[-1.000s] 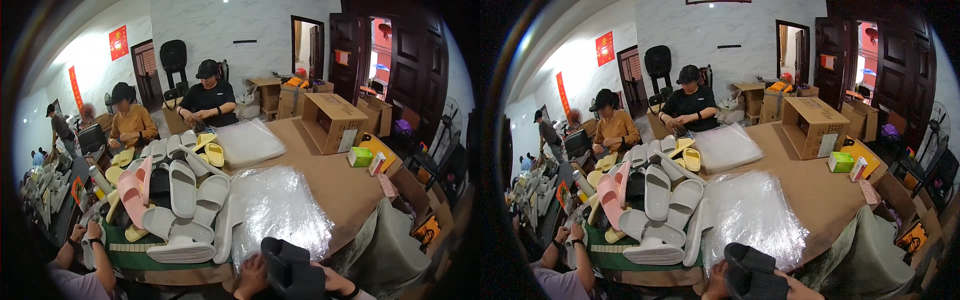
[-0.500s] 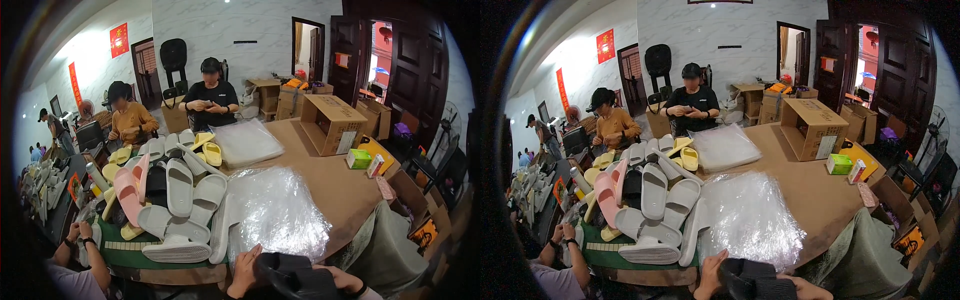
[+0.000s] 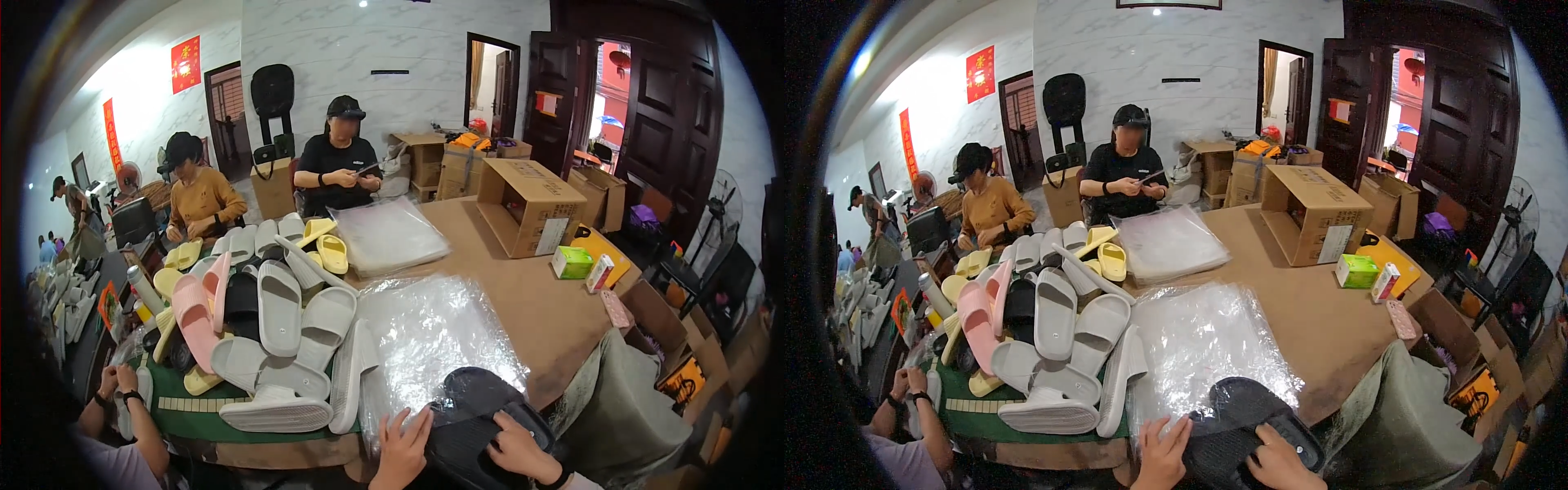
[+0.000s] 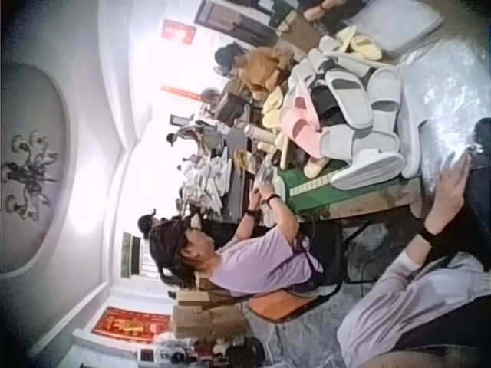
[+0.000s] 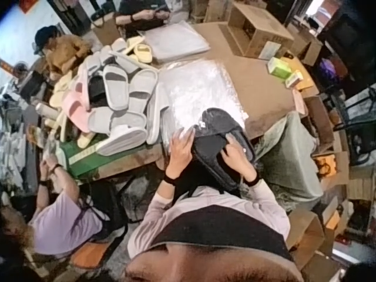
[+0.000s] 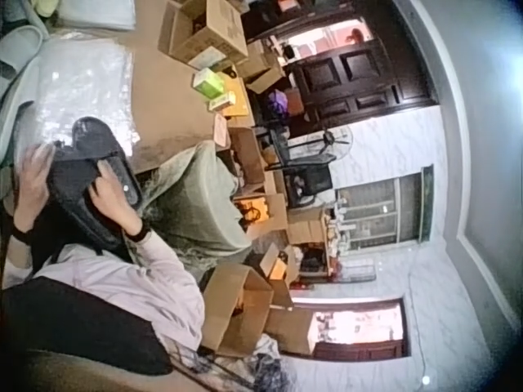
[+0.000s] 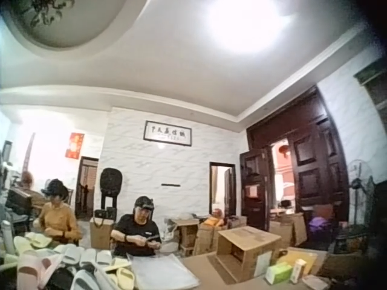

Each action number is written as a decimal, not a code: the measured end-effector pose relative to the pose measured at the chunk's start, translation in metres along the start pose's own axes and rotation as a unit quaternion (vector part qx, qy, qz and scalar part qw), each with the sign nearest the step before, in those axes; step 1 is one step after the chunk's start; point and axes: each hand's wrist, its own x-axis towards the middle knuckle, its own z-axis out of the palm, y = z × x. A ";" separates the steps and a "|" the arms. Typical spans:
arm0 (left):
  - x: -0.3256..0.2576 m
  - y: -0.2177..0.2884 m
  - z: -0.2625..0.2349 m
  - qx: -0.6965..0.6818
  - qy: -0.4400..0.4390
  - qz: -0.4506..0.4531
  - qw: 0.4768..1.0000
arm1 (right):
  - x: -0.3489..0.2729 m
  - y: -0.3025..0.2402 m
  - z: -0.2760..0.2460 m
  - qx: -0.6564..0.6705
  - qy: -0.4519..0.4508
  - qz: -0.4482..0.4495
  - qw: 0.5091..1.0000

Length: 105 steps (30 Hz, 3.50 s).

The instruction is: Packing pairs of sandals into individual plastic bags and kemudian into a larger collection sack.

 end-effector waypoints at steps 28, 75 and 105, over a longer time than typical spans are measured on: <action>-0.023 0.006 0.053 -0.099 0.059 -0.066 0.991 | 0.085 0.005 0.061 -0.030 0.076 -0.006 0.997; -0.036 -0.048 0.089 0.067 -0.125 -0.142 0.980 | 0.083 0.064 -0.030 -0.285 0.420 -0.073 0.859; -0.029 -0.047 0.071 0.025 -0.110 -0.136 0.984 | 0.091 0.006 0.168 0.191 0.091 -0.021 0.977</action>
